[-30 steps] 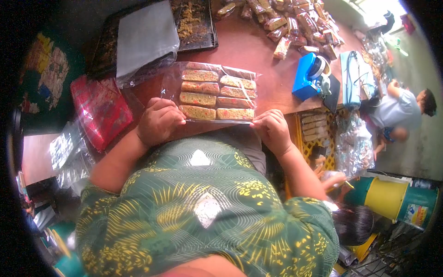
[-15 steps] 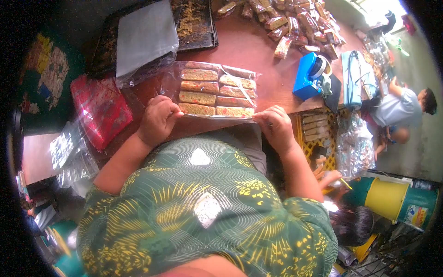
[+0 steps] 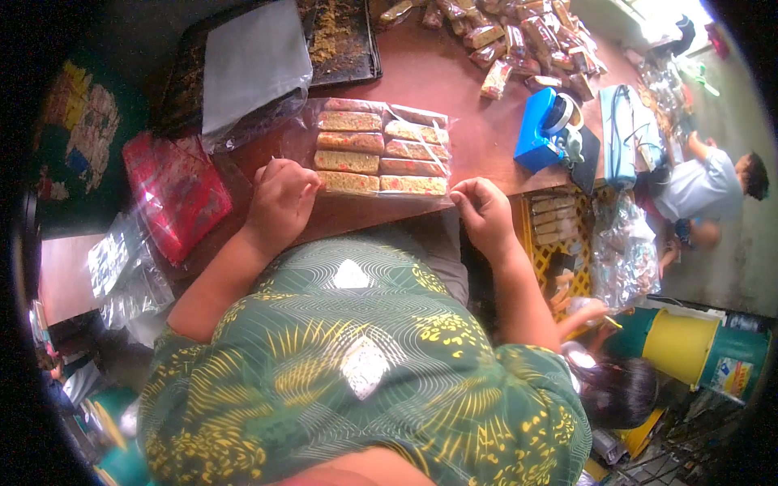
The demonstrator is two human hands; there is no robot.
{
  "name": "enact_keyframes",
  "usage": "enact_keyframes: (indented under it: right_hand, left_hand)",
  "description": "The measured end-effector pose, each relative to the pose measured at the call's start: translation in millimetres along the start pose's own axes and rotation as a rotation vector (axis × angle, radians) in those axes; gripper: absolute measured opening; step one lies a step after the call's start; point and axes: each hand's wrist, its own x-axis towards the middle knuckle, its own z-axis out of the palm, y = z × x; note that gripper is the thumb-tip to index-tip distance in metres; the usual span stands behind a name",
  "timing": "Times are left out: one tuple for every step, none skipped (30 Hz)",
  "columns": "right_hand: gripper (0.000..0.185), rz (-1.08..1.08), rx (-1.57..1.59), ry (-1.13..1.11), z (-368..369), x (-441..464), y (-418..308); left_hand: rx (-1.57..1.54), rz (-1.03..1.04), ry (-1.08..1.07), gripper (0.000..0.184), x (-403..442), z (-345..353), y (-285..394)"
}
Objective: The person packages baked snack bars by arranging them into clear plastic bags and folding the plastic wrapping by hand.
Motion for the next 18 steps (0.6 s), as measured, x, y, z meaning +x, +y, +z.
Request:
enact_keyframes:
  right_hand:
    - [0.009, 0.006, 0.009, -0.007, 0.2, 1.0, -1.4]
    - [0.009, 0.017, 0.018, -0.014, 0.4, 1.8, -2.8]
    - [0.01, 0.027, 0.027, -0.02, 0.4, 2.9, -4.1]
    - [0.01, 0.036, 0.034, -0.027, 0.2, 4.2, -5.0]
    - [0.01, 0.05, 0.048, -0.035, -0.3, 5.0, -3.5]
    - [0.01, 0.065, 0.063, -0.043, -0.8, 5.7, -1.3]
    - [0.01, 0.079, 0.077, -0.051, -1.1, 6.3, -0.2]
    - [0.01, 0.079, 0.074, -0.054, -1.7, 6.6, -0.3]
    - [0.01, 0.079, 0.071, -0.057, -2.1, 6.9, -2.2]
    - [0.01, 0.08, 0.068, -0.06, -2.7, 7.1, -4.1]
    - [0.01, 0.085, 0.065, -0.069, -3.5, 7.3, -5.8]
    - [0.01, 0.089, 0.061, -0.077, -4.7, 7.6, -7.8]
    - [0.01, 0.095, 0.057, -0.084, -5.7, 7.9, -9.0]
    - [0.01, 0.119, 0.074, -0.086, -6.6, 7.7, -9.8]
    - [0.01, 0.142, 0.092, -0.089, -7.2, 7.4, -10.3]
    - [0.01, 0.165, 0.111, -0.094, -7.5, 7.5, -10.0]
    - [0.01, 0.162, 0.117, -0.09, -7.8, 8.3, -9.1]
    - [0.01, 0.158, 0.123, -0.087, -8.6, 9.3, -7.8]
  left_hand:
    - [0.041, 0.014, -0.019, 0.019, 3.2, -2.4, 2.3]
    - [0.083, 0.029, -0.038, 0.019, 5.4, -3.0, 3.7]
    - [0.095, 0.054, -0.044, 0.023, 6.8, -1.9, 4.1]
    - [0.106, 0.079, -0.05, 0.026, 8.5, -0.5, 4.1]
    - [0.118, 0.104, -0.055, 0.031, 10.1, 1.1, 3.8]
    - [0.121, 0.185, -0.055, 0.034, 11.4, 3.4, 2.5]
    - [0.124, 0.266, -0.055, 0.038, 12.5, 6.4, 0.7]
    - [0.126, 0.347, -0.055, 0.042, 14.0, 8.2, -1.1]
    - [0.084, 0.378, -0.099, 0.044, 15.8, 8.0, -3.3]
    - [0.042, 0.409, -0.143, 0.045, 17.5, 6.9, -6.2]
    - [0.0, 0.44, -0.187, 0.047, 19.0, 6.3, -9.0]
    - [0.014, 0.445, -0.21, 0.045, 20.4, 6.7, -11.7]
    - [0.027, 0.45, -0.234, 0.042, 21.6, 7.9, -14.6]
    - [0.04, 0.454, -0.259, 0.04, 22.2, 9.3, -16.6]
    - [0.038, 0.452, -0.257, 0.041, 22.7, 10.4, -17.9]
    - [0.037, 0.449, -0.256, 0.042, 23.3, 11.7, -19.0]
    - [0.036, 0.447, -0.253, 0.042, 23.8, 12.9, -19.7]
    - [0.043, 0.442, -0.256, 0.043, 24.2, 13.9, -19.9]
